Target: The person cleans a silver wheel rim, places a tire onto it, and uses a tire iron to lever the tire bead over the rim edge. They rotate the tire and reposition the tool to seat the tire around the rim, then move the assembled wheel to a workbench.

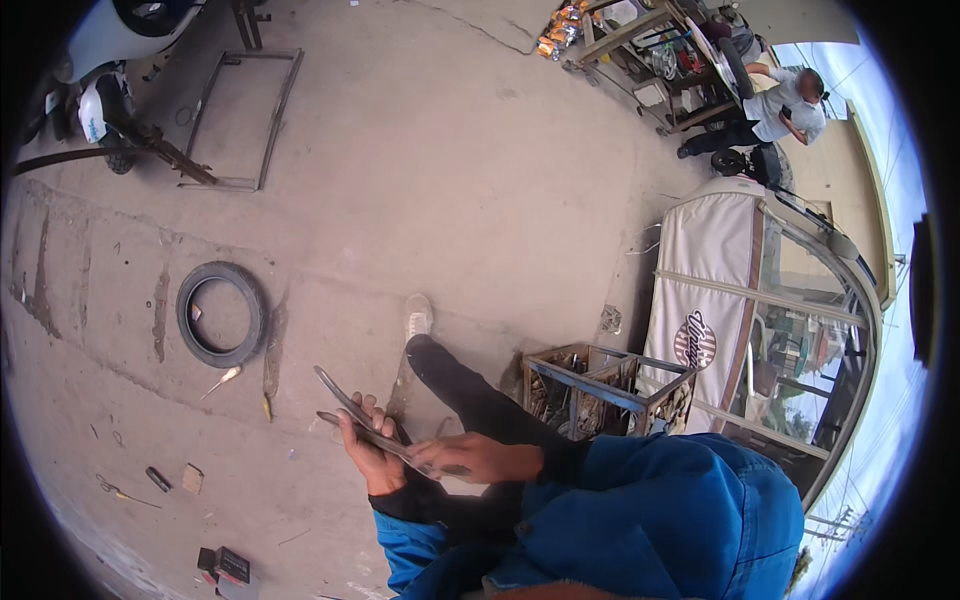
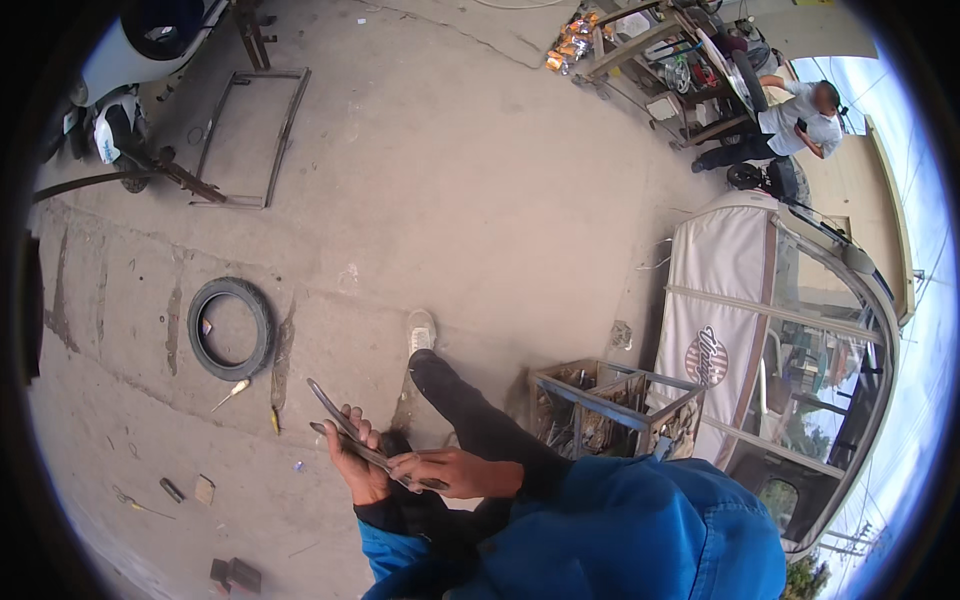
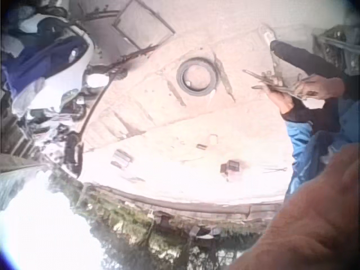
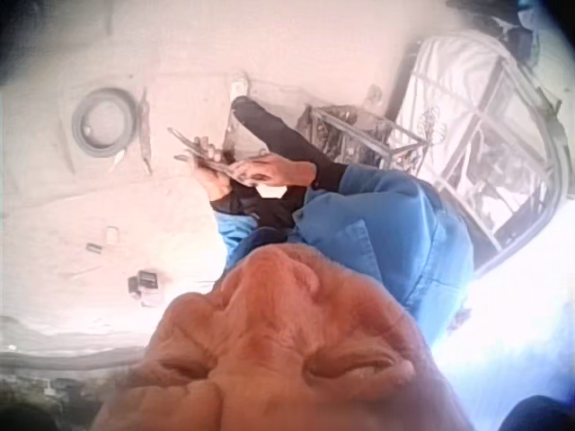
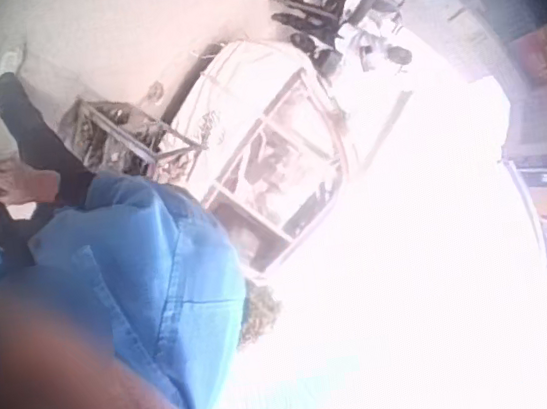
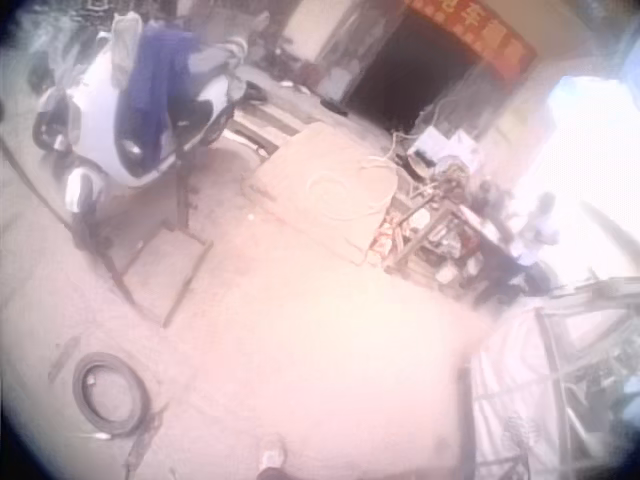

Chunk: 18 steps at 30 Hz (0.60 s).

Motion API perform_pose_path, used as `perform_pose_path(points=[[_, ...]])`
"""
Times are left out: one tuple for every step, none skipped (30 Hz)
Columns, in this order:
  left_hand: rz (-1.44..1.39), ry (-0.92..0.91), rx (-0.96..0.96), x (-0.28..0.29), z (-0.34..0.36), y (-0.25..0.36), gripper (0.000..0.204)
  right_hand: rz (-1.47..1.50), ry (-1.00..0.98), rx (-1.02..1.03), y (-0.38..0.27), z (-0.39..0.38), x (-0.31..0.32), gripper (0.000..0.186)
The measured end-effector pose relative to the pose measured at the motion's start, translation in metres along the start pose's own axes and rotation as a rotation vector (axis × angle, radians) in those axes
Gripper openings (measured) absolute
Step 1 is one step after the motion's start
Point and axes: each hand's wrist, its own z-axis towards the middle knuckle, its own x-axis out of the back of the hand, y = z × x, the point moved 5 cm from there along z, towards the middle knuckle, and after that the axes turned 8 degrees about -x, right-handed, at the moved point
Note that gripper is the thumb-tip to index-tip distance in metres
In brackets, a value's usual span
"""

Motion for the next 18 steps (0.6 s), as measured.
perform_pose_path(points=[[0.082,-0.067,0.055,-0.025,-0.017,-0.01,0.036,-0.01,-0.009,0.126,-0.024,-0.025,0.015,0.021],[0.218,-0.051,0.029,-0.055,-0.035,-0.016,0.027,-0.084,-0.01,0.197,-0.051,-0.037,0.033,0.021],[0.378,-0.091,-0.03,-0.092,-0.053,-0.022,0.021,-0.168,-0.006,0.272,-0.074,-0.045,0.058,0.022],[0.494,-0.12,-0.085,-0.131,-0.068,-0.028,0.018,-0.265,-0.006,0.288,-0.097,-0.052,0.086,0.031],[0.577,-0.186,-0.116,-0.171,-0.085,-0.037,0.02,-0.221,0.005,0.194,-0.095,-0.069,0.106,0.061],[0.617,-0.264,-0.129,-0.221,-0.107,-0.051,0.022,-0.209,0.0,0.067,-0.106,-0.082,0.133,0.077],[0.66,-0.342,-0.136,-0.266,-0.126,-0.071,0.025,-0.186,-0.003,-0.063,-0.12,-0.089,0.166,0.094],[0.711,-0.437,-0.154,-0.299,-0.136,-0.095,0.027,-0.006,-0.201,-0.182,-0.141,-0.089,0.207,0.111],[0.755,-0.532,-0.172,-0.333,-0.145,-0.117,0.03,0.13,-0.191,-0.18,-0.149,-0.101,0.232,0.106],[0.81,-0.64,-0.185,-0.363,-0.15,-0.14,0.033,0.19,-0.168,-0.242,-0.164,-0.11,0.261,0.102],[0.896,-0.698,-0.235,-0.392,-0.158,-0.16,0.031,0.274,-0.161,-0.26,-0.168,-0.12,0.283,0.099],[0.918,-0.729,-0.275,-0.429,-0.171,-0.184,0.029,0.241,-0.052,-0.123,-0.145,-0.122,0.296,0.095],[0.949,-0.747,-0.313,-0.459,-0.181,-0.203,0.028,0.353,-0.047,-0.088,-0.174,-0.133,0.334,0.094],[0.975,-0.824,-0.29,-0.481,-0.185,-0.224,0.027,0.44,0.012,-0.015,-0.176,-0.14,0.356,0.093],[0.994,-0.901,-0.276,-0.504,-0.188,-0.246,0.027,0.517,0.061,0.065,-0.174,-0.145,0.38,0.093],[1.012,-0.978,-0.265,-0.527,-0.189,-0.268,0.026,0.493,0.21,0.042,-0.167,-0.152,0.404,0.088],[1.057,-1.054,-0.246,-0.548,-0.188,-0.287,0.025,0.471,0.347,0.024,-0.157,-0.159,0.424,0.084],[1.097,-1.129,-0.219,-0.567,-0.189,-0.308,0.024,0.448,0.488,-0.002,-0.15,-0.168,0.446,0.079]])
